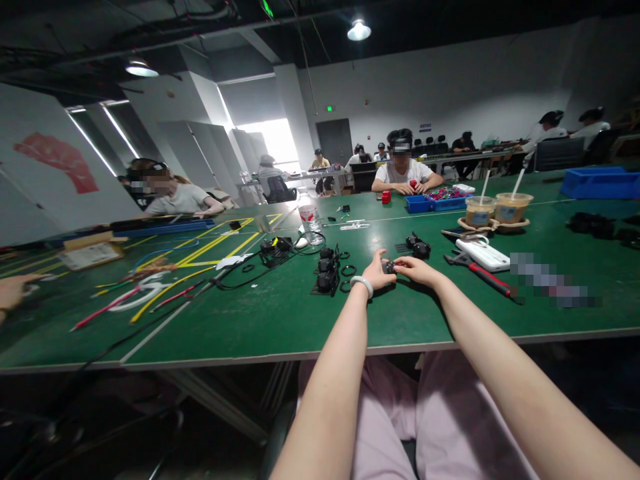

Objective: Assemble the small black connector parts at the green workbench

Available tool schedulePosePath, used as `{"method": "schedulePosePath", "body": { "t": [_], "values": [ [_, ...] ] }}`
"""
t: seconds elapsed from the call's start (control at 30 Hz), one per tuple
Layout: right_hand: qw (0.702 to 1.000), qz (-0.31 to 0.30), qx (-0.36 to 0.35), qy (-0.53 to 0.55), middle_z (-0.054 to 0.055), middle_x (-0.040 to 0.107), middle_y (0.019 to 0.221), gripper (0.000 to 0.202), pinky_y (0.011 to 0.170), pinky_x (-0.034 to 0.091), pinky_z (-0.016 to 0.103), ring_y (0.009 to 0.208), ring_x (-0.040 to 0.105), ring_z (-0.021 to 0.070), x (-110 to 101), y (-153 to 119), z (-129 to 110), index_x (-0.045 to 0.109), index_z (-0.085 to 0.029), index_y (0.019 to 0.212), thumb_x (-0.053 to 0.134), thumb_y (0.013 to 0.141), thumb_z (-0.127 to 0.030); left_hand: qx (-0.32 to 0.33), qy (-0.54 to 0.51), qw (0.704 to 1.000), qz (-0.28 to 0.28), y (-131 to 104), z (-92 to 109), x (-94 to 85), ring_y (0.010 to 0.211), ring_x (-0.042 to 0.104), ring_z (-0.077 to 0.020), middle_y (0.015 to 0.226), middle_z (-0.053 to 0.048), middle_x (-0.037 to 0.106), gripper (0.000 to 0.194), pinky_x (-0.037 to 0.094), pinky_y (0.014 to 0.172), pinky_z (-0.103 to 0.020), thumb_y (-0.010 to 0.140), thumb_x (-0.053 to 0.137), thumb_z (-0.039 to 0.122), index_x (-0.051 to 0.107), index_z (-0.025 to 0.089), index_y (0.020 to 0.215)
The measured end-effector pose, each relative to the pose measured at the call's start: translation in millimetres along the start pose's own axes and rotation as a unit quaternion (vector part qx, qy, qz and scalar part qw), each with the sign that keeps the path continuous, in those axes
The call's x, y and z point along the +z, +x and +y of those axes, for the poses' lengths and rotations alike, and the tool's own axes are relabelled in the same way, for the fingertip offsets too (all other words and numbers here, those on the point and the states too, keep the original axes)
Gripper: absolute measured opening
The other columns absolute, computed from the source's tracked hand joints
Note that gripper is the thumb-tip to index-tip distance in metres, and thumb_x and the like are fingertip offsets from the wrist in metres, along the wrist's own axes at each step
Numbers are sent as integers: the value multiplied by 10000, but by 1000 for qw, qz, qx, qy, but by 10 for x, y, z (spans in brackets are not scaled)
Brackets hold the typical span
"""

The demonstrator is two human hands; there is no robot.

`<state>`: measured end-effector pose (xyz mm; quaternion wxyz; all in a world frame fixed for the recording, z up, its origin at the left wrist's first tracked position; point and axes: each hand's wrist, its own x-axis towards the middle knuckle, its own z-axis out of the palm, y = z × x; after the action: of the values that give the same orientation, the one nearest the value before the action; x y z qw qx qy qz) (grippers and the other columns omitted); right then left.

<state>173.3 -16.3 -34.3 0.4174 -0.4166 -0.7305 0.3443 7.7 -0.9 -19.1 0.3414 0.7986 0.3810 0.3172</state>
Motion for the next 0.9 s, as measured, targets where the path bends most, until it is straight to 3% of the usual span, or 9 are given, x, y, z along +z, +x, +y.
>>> {"method": "schedulePosePath", "body": {
  "t": [0.9],
  "values": [
    [1000,-3,5,8,78,593,929,302,790,404,315,838,544,167,5,8,14,567,-141,914,524,695,-343,0,5,1000,6,-14,26,2,710,471,-96,923,-38,455,774,386,790,-332,512,607,169,226,184,1185]
  ]
}}
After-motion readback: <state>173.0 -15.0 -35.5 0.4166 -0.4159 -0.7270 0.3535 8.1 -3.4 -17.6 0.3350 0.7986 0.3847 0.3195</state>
